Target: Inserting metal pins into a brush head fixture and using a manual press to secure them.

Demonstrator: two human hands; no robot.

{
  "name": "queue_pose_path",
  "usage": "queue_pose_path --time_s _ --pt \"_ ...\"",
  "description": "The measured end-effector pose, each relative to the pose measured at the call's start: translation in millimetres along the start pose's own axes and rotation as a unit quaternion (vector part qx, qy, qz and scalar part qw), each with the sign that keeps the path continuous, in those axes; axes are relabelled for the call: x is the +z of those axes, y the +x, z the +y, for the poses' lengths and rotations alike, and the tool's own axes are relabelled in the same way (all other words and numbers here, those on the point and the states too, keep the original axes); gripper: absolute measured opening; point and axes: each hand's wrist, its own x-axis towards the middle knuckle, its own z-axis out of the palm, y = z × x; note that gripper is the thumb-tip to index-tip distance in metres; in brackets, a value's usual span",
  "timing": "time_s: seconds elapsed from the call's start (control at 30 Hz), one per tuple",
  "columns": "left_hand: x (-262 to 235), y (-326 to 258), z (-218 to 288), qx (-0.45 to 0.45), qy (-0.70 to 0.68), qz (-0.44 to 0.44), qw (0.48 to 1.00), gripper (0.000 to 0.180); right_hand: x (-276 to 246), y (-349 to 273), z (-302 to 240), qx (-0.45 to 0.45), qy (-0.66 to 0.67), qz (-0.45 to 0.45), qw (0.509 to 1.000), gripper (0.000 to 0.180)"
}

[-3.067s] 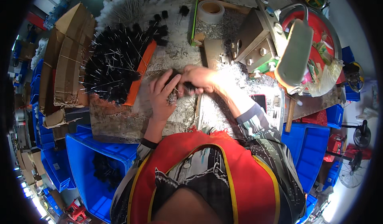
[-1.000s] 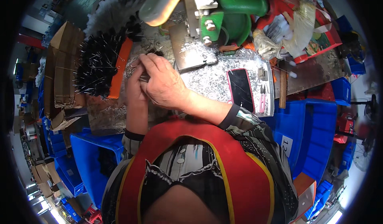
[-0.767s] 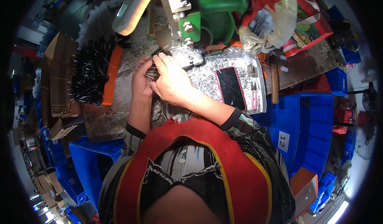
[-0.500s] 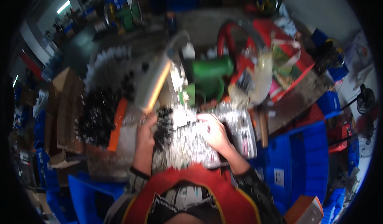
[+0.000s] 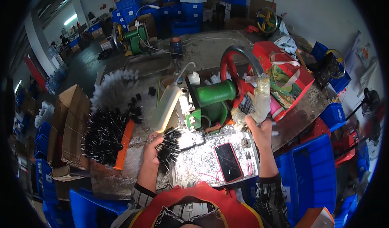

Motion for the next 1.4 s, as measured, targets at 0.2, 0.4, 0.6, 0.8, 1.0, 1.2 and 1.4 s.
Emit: queue_pose_path --time_s 0.2,0.4,0.6,0.8,1.0,1.2,1.4 --pt "14.8 9.6 -0.6 0.046 0.108 0.061 0.991 0.034 24.8 24.1 24.4 0.013 0.190 0.060 0.980 0.024" --pt "13.4 21.2 8.2 -0.002 0.091 -0.020 0.996 0.032 20.9 38.2 40.0 -0.068 0.167 -0.012 0.984 0.010" --pt "3.9 21.9 7.1 -0.020 0.072 -0.040 0.996 0.031 20.9 33.3 40.4 -0.089 0.177 -0.027 0.980 0.013" --pt "2.2 22.1 9.7 -0.041 0.054 -0.078 0.995 0.032 12.8 36.0 36.9 -0.077 0.227 -0.056 0.969 0.007" --pt "7.3 30.8 12.7 -0.035 0.096 -0.029 0.994 0.028 17.9 33.3 -3.6 0.062 0.142 0.027 0.988 0.017" --pt "7.5 35.8 15.7 -0.044 0.104 -0.027 0.993 0.026 12.7 34.9 6.7 0.018 0.190 0.024 0.981 0.005" --pt "20.9 28.0 14.7 -0.065 0.077 -0.074 0.992 0.023 18.0 33.7 33.9 -0.128 0.246 -0.043 0.960 0.003"
